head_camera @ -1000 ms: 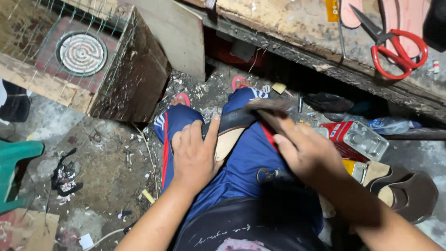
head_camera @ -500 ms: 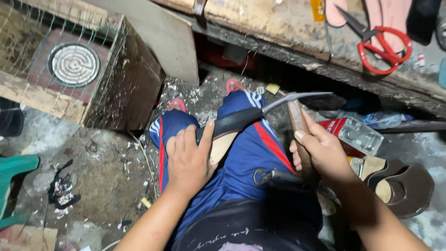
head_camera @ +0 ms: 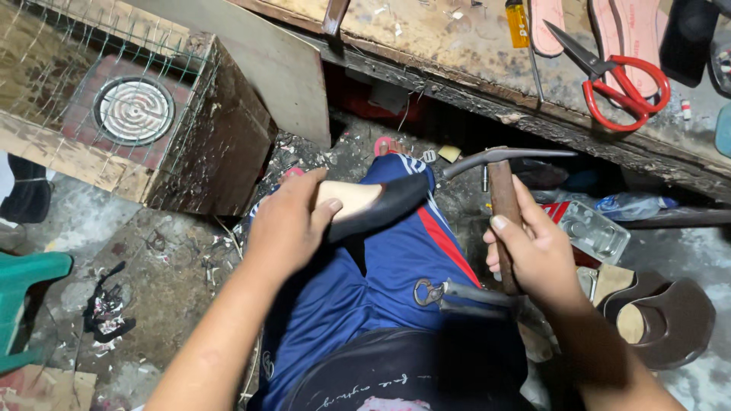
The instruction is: The person sits on the floor with a shoe on their lap and shapes the black fabric upper over the sole, hammering the edge with a cobbler's hammer and pulling the material with pincers. They periodically heat the shoe over a small charcoal stove, trim excess material with scissors, and press the sole edge by hand.
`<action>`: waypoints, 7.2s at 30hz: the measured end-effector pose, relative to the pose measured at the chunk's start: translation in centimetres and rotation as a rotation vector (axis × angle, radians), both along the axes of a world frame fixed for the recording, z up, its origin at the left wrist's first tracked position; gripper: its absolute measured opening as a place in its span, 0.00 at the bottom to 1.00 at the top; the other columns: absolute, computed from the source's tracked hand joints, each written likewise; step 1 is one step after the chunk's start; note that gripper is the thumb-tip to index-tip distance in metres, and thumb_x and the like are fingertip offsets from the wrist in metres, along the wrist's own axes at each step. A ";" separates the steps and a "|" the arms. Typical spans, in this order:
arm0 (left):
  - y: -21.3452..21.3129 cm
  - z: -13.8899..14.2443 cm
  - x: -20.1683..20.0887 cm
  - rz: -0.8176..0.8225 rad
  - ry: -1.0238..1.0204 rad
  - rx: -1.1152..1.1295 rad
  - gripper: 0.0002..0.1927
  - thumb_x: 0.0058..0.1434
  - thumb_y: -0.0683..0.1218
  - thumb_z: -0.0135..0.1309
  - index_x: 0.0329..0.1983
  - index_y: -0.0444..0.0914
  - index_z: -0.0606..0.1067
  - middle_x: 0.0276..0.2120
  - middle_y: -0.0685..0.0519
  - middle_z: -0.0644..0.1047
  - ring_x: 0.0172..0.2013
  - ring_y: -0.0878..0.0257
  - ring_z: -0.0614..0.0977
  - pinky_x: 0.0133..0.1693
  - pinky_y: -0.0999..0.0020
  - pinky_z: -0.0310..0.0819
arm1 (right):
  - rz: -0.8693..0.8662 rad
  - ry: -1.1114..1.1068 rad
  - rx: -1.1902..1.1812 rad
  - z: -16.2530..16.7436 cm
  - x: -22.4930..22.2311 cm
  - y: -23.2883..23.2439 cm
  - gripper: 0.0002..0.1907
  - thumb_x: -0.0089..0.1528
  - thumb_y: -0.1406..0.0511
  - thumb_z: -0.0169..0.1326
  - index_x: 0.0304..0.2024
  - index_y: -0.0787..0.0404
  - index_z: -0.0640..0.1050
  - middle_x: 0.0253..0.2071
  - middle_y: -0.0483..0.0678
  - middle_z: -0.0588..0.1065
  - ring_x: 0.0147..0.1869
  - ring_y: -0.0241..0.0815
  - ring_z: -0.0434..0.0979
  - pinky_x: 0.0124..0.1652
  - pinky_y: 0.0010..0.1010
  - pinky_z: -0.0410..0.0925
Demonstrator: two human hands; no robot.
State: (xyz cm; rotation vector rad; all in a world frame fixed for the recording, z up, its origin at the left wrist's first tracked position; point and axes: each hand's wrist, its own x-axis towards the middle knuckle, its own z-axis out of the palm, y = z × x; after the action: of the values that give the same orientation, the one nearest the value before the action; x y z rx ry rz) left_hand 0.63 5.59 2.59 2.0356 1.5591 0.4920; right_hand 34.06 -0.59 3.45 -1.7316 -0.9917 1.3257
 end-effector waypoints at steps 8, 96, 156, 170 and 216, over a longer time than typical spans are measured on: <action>-0.3 -0.2 2.4 -0.035 0.192 0.222 0.45 0.38 0.56 0.72 0.62 0.45 0.72 0.53 0.45 0.72 0.48 0.45 0.73 0.46 0.49 0.68 | 0.420 -0.658 0.685 1.7 -3.0 -2.4 0.25 0.62 0.66 0.54 0.63 0.62 0.71 0.51 0.62 0.77 0.51 0.57 0.80 0.50 0.40 0.70; -8.2 -5.7 -7.2 0.248 -2.008 -0.496 0.38 0.65 0.64 0.49 0.65 0.29 0.69 0.57 0.35 0.77 0.55 0.45 0.80 0.59 0.50 0.71 | 0.359 -1.224 0.725 0.0 1.7 14.7 0.17 0.66 0.63 0.60 0.54 0.63 0.78 0.51 0.60 0.74 0.56 0.58 0.73 0.57 0.44 0.68; -7.1 5.0 -7.3 0.007 -1.221 -0.161 0.28 0.65 0.60 0.51 0.53 0.31 0.74 0.48 0.45 0.80 0.49 0.60 0.81 0.55 0.64 0.76 | 1.053 0.562 -0.285 2.7 -19.0 1.1 0.11 0.65 0.65 0.58 0.44 0.66 0.75 0.25 0.47 0.74 0.24 0.36 0.75 0.25 0.29 0.70; -7.8 4.2 -10.3 0.250 -1.184 -0.168 0.25 0.64 0.53 0.49 0.54 0.28 0.73 0.50 0.39 0.82 0.51 0.55 0.83 0.55 0.60 0.76 | 0.869 -0.765 0.296 4.0 -9.1 19.3 0.26 0.60 0.49 0.60 0.47 0.65 0.78 0.34 0.56 0.81 0.40 0.50 0.83 0.43 0.43 0.74; -4.4 -10.0 -4.4 0.750 -0.668 -0.190 0.23 0.56 0.53 0.60 0.48 0.32 0.79 0.52 0.46 0.73 0.53 0.56 0.76 0.56 0.66 0.67 | 0.606 -1.014 0.592 2.5 -18.6 26.0 0.27 0.62 0.51 0.56 0.63 0.50 0.74 0.52 0.62 0.68 0.58 0.64 0.70 0.52 0.52 0.66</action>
State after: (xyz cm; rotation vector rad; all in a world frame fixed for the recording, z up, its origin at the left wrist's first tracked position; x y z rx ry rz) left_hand -3.78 1.15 -7.43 0.9229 1.7705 1.1070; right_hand 15.43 25.37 5.91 -1.6285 -2.3234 0.2486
